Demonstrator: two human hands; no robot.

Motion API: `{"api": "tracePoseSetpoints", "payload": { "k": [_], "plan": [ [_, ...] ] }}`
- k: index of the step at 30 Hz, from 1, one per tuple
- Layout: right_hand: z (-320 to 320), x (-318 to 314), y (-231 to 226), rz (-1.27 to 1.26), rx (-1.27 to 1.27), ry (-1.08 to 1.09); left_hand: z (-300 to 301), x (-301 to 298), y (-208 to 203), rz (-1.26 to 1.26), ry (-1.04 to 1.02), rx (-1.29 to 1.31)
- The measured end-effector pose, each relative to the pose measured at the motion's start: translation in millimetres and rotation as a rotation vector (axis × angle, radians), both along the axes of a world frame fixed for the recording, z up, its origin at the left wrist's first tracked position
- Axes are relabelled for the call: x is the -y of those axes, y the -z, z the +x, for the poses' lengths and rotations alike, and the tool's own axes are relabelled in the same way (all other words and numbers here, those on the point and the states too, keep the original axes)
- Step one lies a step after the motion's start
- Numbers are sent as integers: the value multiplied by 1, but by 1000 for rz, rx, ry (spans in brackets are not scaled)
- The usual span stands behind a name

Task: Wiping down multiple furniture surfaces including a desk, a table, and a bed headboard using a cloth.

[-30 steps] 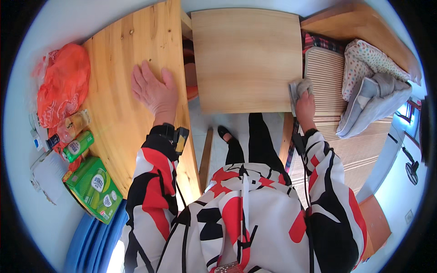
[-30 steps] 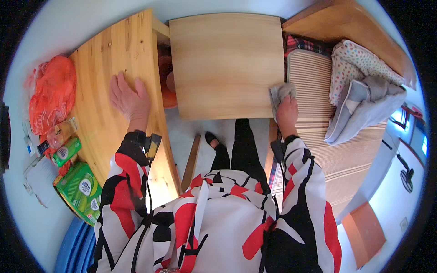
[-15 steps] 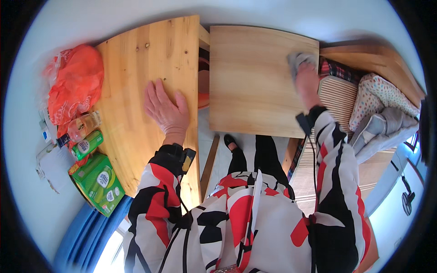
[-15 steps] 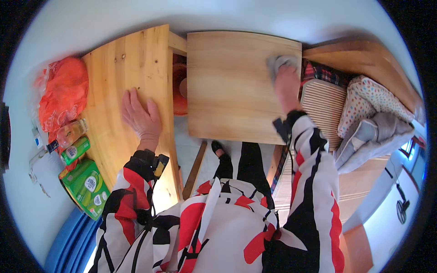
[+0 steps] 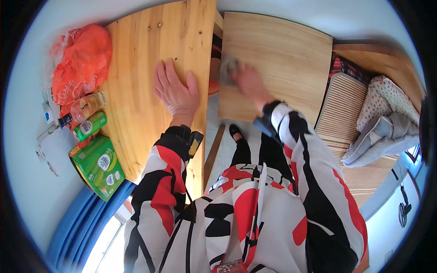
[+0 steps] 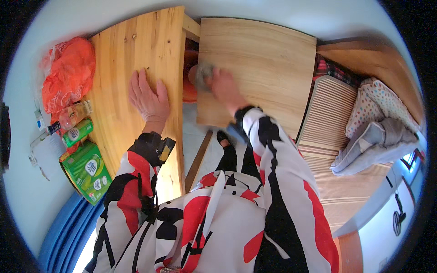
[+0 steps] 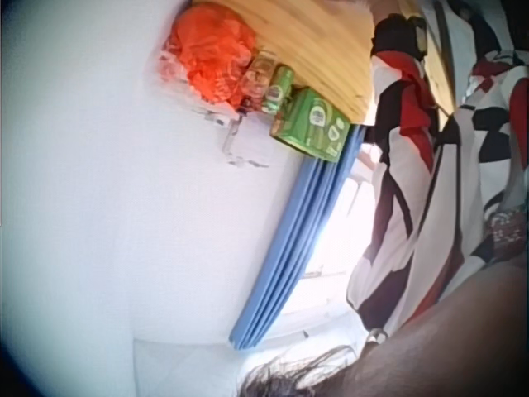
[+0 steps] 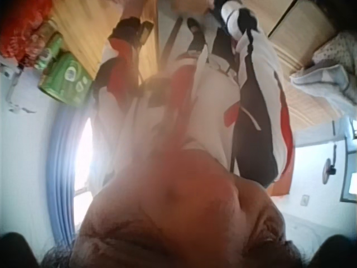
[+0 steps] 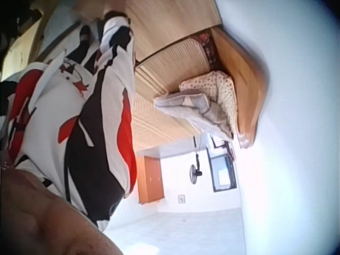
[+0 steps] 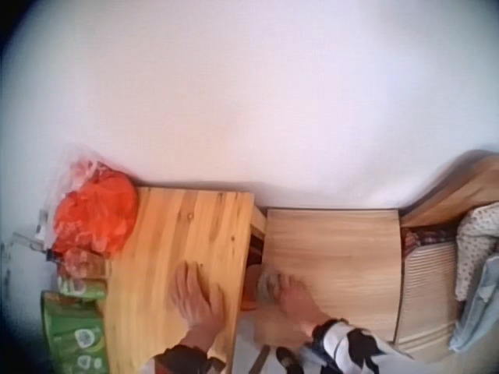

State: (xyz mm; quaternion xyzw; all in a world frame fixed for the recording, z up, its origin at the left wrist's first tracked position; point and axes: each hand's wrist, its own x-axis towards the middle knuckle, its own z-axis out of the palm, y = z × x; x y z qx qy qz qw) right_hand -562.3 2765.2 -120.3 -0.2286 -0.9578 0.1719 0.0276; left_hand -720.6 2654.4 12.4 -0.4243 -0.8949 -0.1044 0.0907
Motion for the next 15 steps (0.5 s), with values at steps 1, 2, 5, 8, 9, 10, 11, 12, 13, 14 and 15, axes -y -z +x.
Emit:
{"api": "tracePoseSetpoints", "payload": {
  "k": [1,2,5,8,9,10,11,12,13,14,15],
  "plan": [
    [18,28,-1,-21,-33,-69,-2,3,3,4,-3,-8],
    [38,49,-6,-40,-69,-135,-3,6,4,12,-4,-19],
    [122,59,-21,-116,-91,57,-5,5,4,29,-6,-42],
    [203,39,-30,-61,210,553,-4,2,6,41,-23,-64],
    [225,34,-28,-24,205,576,-6,2,6,80,-5,-57],
    [249,31,-23,40,283,739,-5,2,6,56,-18,-63],
    [279,28,-20,115,367,916,0,-3,13,41,-22,-53],
    [305,28,-17,-2,400,939,3,-5,12,96,2,-46],
    [319,31,-19,-127,419,952,2,-3,10,67,-14,-54],
    [315,38,-41,-290,437,1010,-2,3,12,27,-39,-67],
    [331,46,-44,-346,388,1018,-2,0,10,87,-16,-68]
  ]
}}
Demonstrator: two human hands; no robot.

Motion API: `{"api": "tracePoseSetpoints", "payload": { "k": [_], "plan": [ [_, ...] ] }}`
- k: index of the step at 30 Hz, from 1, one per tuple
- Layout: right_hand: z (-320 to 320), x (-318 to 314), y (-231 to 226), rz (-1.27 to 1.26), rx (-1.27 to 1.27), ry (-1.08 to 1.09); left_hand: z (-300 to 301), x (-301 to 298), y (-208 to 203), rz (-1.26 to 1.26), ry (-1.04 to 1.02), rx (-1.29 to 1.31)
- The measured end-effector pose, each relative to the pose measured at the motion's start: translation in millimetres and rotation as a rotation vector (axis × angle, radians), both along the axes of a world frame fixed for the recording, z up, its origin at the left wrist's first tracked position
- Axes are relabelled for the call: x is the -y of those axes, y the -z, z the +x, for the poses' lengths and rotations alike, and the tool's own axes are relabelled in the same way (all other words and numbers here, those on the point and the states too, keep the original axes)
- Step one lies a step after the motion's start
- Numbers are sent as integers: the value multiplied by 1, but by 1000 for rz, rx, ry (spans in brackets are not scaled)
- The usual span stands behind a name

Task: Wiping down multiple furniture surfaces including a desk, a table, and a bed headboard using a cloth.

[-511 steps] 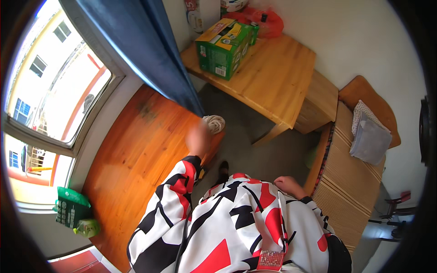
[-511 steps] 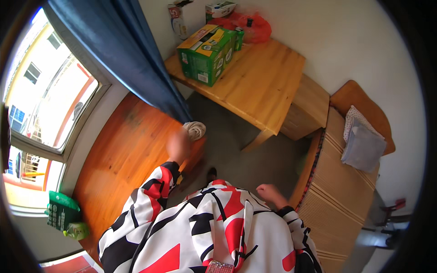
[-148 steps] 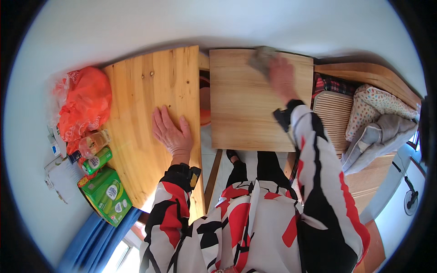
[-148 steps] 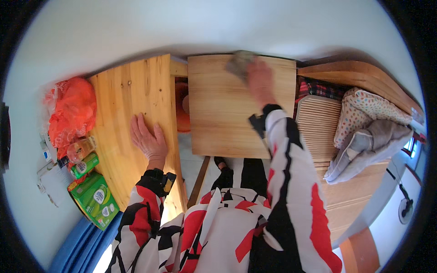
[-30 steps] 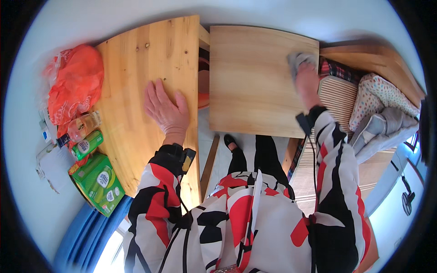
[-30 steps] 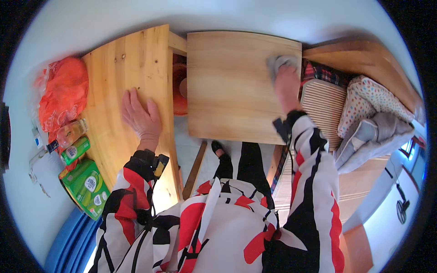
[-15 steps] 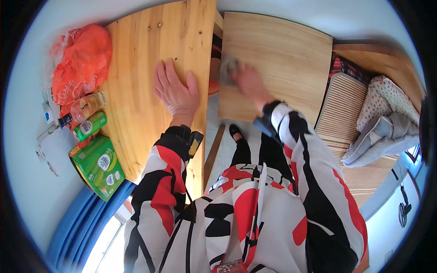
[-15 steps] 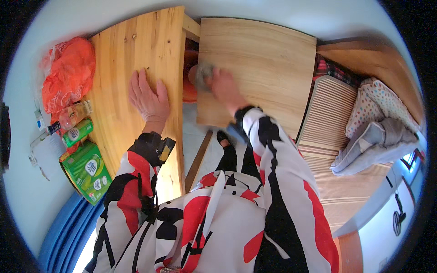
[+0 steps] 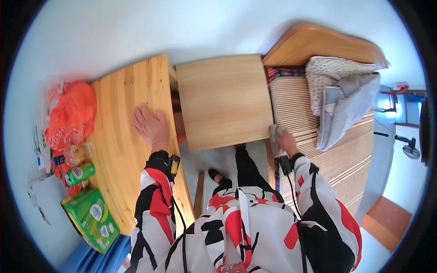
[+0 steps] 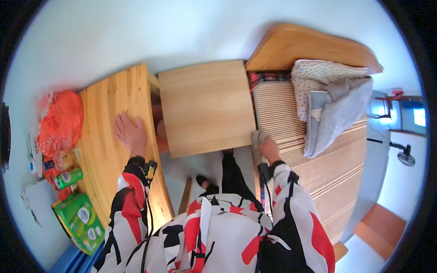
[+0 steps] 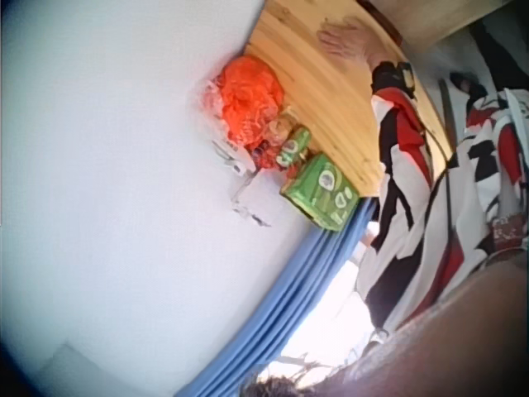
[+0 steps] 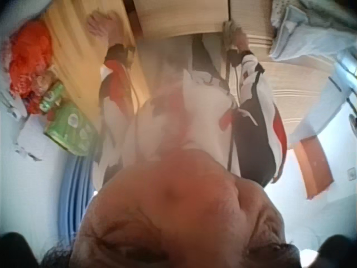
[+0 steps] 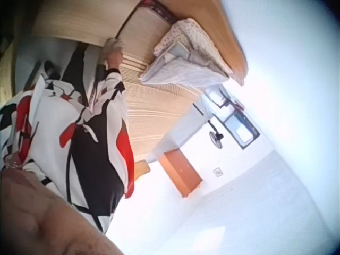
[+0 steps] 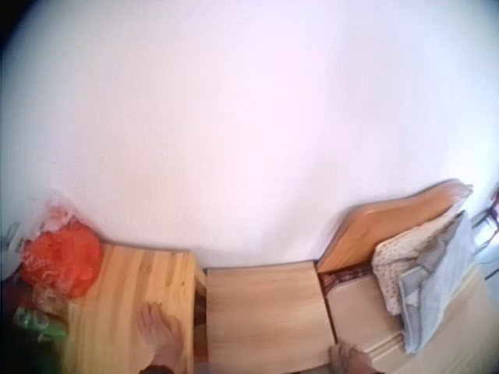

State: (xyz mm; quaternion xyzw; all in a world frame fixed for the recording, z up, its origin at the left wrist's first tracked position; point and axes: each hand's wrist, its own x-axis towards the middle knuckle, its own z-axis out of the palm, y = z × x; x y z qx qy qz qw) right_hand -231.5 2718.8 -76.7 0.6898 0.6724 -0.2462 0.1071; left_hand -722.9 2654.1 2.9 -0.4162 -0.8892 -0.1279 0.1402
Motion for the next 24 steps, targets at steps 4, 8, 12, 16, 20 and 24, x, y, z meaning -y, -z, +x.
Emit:
{"api": "tracePoseSetpoints", "payload": {
  "k": [4,8,12,16,20,24],
  "plan": [
    [19,55,-51,63,-166,-187,-7,7,-1,-130,-41,-9],
    [65,96,-103,4,-372,80,-2,9,-12,-318,62,155],
    [111,119,-107,31,-699,486,16,54,-4,-299,224,68],
    [107,92,-144,56,-923,641,39,84,-7,-326,260,39],
    [103,4,-137,253,-891,524,48,72,-38,-476,209,193],
    [73,-110,-171,552,-824,180,45,61,-49,-592,185,239]
  ]
}}
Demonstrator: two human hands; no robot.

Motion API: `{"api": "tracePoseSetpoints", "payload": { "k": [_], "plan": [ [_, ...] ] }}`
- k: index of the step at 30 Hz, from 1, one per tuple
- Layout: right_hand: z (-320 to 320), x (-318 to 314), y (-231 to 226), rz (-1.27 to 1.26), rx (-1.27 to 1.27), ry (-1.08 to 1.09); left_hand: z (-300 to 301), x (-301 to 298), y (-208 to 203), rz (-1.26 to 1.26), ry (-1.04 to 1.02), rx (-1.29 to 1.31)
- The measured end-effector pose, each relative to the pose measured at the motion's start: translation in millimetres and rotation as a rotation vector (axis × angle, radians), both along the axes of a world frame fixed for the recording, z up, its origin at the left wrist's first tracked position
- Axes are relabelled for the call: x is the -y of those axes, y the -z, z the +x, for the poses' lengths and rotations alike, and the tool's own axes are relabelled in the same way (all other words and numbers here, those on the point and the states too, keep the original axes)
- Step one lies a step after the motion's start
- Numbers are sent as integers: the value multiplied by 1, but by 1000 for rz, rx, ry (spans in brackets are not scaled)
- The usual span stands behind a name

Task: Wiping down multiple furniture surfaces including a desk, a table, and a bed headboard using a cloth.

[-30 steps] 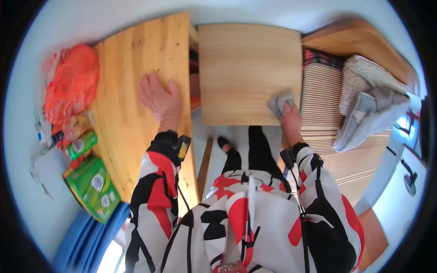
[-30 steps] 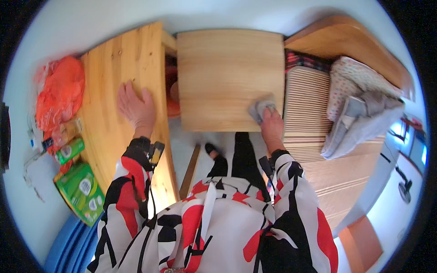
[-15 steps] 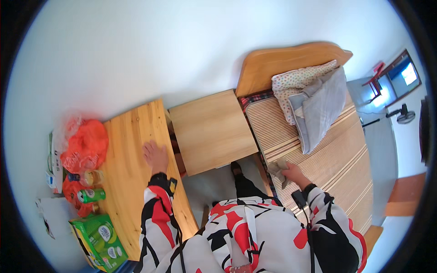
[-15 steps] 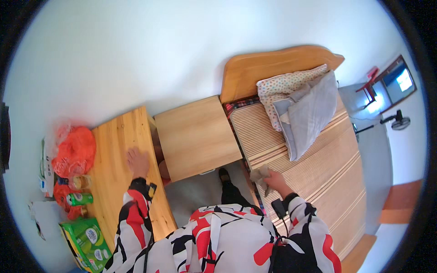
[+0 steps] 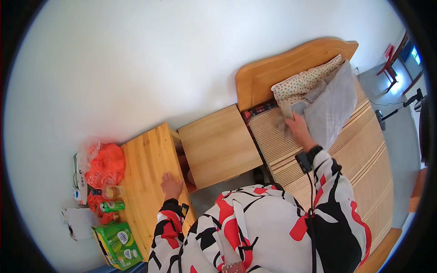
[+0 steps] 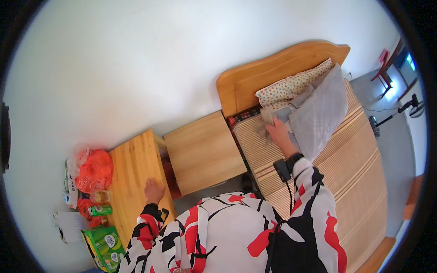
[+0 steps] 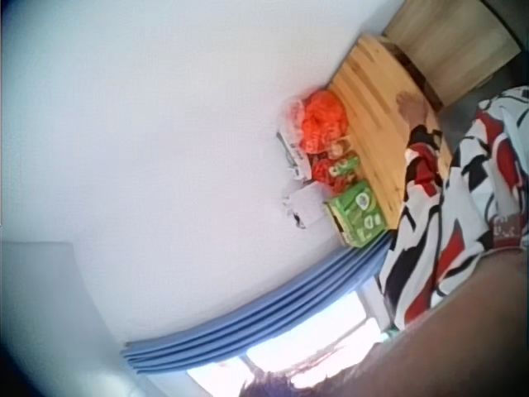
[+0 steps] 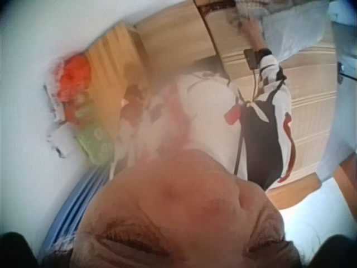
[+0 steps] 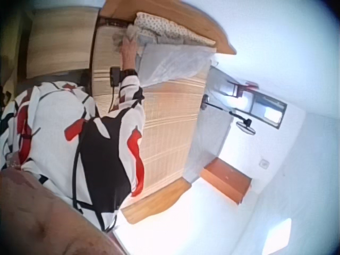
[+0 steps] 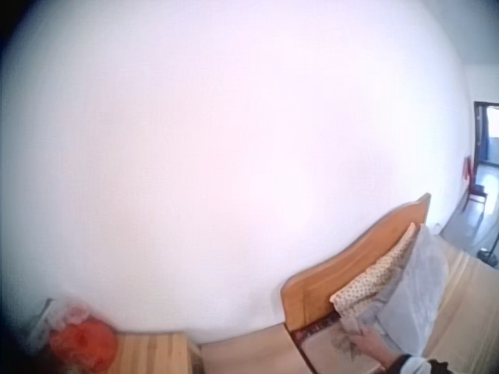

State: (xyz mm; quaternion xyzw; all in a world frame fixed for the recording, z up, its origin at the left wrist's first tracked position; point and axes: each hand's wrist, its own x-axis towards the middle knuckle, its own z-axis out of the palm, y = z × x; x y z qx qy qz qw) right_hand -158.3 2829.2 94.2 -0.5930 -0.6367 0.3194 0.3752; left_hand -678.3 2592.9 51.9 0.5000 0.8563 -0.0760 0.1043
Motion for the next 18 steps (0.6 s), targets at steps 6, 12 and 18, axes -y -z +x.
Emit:
{"api": "tracePoseSetpoints", "payload": {
  "k": [6,12,18],
  "plan": [
    [-92,-112,-98,713,370,-73,9,-18,-16,-208,-124,-58],
    [-149,-143,-57,542,791,-368,6,-29,-11,-429,-163,-99],
    [-66,-201,-25,626,593,6,4,-70,-43,-606,-24,21]
  ]
}}
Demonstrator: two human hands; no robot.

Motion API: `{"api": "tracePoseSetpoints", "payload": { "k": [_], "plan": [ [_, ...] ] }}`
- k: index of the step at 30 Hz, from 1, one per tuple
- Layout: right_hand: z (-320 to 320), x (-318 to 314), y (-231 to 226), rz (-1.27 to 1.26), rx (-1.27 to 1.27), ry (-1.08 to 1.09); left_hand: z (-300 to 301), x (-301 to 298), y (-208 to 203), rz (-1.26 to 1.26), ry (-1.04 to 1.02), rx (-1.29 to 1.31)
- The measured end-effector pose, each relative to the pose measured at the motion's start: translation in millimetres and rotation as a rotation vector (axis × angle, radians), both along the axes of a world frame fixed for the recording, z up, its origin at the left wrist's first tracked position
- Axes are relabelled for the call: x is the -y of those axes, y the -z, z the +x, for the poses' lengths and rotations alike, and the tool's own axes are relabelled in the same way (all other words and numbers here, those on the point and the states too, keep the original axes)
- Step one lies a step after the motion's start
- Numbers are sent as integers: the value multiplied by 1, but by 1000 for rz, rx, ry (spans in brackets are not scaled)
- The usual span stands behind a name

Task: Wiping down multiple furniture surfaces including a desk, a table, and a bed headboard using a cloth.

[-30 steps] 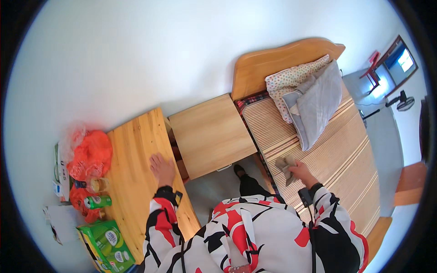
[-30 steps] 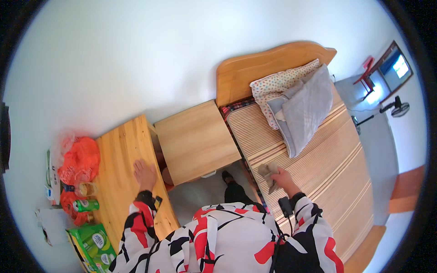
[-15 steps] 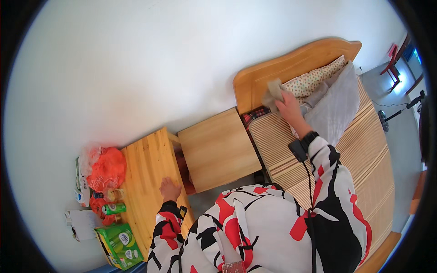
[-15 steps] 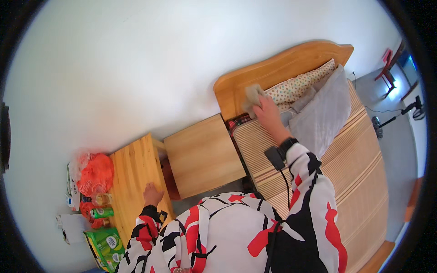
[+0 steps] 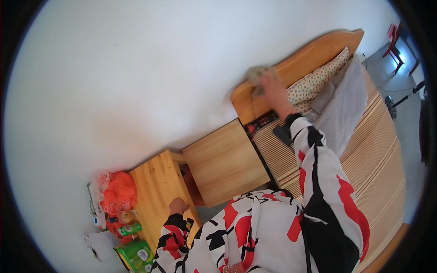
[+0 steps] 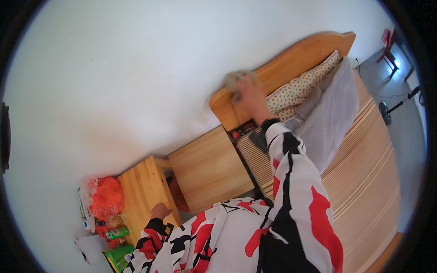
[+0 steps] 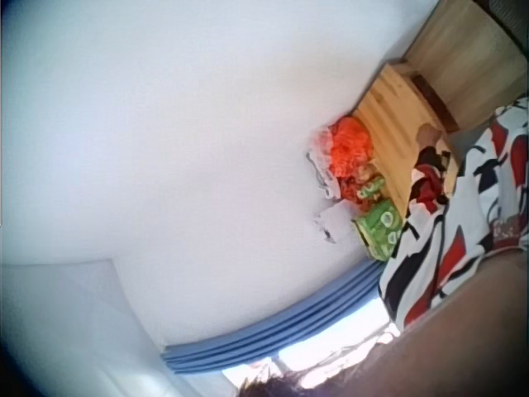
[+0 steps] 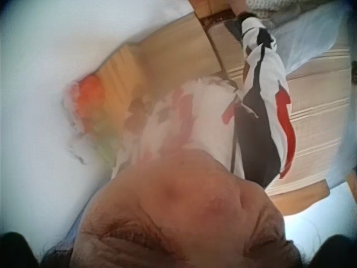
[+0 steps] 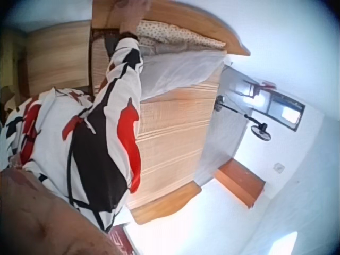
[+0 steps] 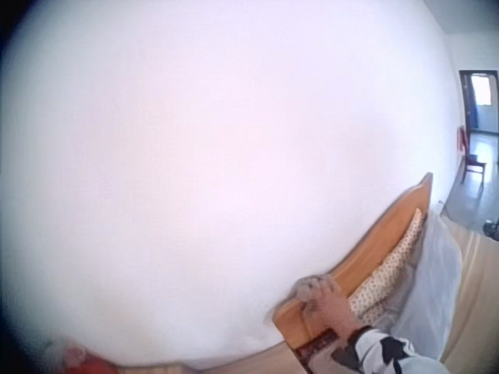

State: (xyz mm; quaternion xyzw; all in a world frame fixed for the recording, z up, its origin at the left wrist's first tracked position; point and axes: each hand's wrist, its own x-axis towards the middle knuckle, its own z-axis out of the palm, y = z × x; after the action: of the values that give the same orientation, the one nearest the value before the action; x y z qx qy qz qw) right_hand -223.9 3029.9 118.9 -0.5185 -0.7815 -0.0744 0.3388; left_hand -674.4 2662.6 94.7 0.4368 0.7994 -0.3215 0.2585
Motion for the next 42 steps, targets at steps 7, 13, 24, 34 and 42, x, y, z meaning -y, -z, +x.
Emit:
{"api": "tracePoseSetpoints", "payload": {
  "k": [7,13,24,34,42],
  "plan": [
    [39,-31,-4,-180,77,276,57,-109,-34,425,351,323],
    [12,-4,-20,-124,100,79,209,-278,-88,1048,1066,546],
    [184,-81,-47,-145,-47,292,357,-416,-78,973,1231,218],
    [331,-198,-35,212,-360,607,341,-418,-70,976,1205,233],
    [460,-255,-15,152,-403,663,347,-423,-70,949,1215,285]
  ]
}}
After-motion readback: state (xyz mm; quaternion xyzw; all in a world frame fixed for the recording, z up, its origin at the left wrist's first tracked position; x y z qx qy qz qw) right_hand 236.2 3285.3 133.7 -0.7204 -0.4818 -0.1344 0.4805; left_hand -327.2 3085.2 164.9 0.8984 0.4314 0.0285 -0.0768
